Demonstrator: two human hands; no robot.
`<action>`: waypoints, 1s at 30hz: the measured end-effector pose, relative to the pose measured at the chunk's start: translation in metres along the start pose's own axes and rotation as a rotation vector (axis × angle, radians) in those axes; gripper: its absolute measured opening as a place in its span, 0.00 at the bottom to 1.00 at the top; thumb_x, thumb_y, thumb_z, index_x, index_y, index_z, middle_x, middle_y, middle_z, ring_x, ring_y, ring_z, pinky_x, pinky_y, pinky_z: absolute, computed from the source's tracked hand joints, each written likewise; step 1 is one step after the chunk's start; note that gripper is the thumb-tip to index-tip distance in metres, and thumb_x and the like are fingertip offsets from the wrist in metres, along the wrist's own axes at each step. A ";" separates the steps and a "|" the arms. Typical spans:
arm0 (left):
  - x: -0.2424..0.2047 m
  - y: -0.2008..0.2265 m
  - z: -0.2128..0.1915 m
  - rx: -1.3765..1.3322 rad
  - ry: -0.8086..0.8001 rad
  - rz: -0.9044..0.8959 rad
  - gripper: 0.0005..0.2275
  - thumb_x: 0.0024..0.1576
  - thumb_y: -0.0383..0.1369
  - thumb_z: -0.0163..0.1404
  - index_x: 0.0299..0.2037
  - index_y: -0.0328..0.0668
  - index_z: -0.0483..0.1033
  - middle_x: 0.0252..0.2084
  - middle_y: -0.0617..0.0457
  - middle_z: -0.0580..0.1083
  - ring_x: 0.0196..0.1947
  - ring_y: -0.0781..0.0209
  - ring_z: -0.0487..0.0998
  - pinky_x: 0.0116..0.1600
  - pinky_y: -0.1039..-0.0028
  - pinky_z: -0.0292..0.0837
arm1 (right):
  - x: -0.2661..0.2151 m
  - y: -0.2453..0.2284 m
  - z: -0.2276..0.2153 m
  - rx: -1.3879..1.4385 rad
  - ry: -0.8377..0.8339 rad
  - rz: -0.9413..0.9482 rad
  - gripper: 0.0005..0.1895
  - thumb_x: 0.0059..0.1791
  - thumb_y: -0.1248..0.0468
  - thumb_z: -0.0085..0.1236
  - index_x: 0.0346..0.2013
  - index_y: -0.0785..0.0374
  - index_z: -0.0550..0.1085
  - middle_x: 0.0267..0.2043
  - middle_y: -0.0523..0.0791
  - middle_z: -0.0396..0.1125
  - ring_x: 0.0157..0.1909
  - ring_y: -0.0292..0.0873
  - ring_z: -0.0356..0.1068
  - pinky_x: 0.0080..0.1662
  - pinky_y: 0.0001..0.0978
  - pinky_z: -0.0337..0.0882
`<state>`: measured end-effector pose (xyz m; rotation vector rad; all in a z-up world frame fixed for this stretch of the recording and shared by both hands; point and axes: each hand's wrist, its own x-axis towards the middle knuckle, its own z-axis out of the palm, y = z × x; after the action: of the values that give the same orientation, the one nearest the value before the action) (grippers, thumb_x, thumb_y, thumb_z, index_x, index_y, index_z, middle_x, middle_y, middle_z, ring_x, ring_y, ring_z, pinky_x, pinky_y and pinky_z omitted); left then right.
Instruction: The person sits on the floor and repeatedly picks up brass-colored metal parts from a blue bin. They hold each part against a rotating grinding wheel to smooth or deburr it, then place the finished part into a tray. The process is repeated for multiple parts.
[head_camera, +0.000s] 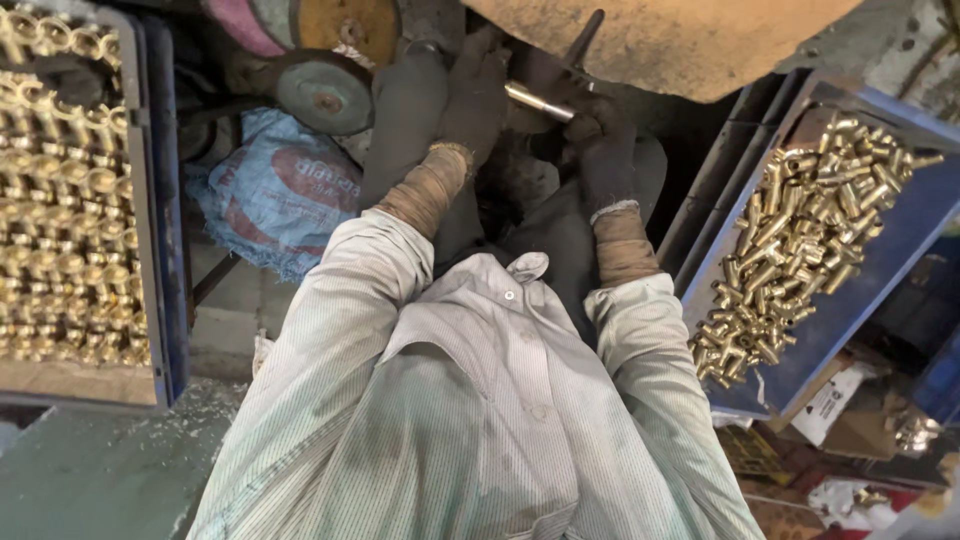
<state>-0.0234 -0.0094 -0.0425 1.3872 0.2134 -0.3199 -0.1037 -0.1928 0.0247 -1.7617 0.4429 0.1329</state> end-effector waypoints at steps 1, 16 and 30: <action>-0.001 0.001 0.008 -0.001 -0.011 -0.039 0.17 0.67 0.30 0.42 0.65 0.38 0.67 0.57 0.43 0.76 0.56 0.54 0.77 0.59 0.70 0.72 | -0.003 -0.003 -0.005 0.012 0.024 0.043 0.09 0.55 0.67 0.51 0.45 0.70 0.76 0.32 0.42 0.66 0.31 0.35 0.64 0.33 0.28 0.66; -0.011 0.001 0.004 0.405 -0.017 0.068 0.16 0.66 0.32 0.42 0.63 0.41 0.69 0.54 0.45 0.76 0.45 0.51 0.76 0.50 0.68 0.73 | 0.000 0.022 -0.013 0.165 0.051 0.230 0.08 0.59 0.61 0.51 0.43 0.63 0.73 0.28 0.43 0.64 0.26 0.37 0.62 0.28 0.29 0.60; -0.007 0.008 -0.002 1.698 -0.259 0.579 0.11 0.65 0.27 0.45 0.55 0.32 0.74 0.57 0.43 0.73 0.67 0.44 0.70 0.72 0.61 0.66 | 0.034 0.097 -0.036 -1.104 -0.145 -0.508 0.08 0.45 0.63 0.57 0.36 0.60 0.72 0.40 0.51 0.67 0.48 0.55 0.68 0.52 0.46 0.68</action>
<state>-0.0273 -0.0060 -0.0334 2.9189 -0.8940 -0.1369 -0.1131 -0.2520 -0.0660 -2.8576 -0.2796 0.1526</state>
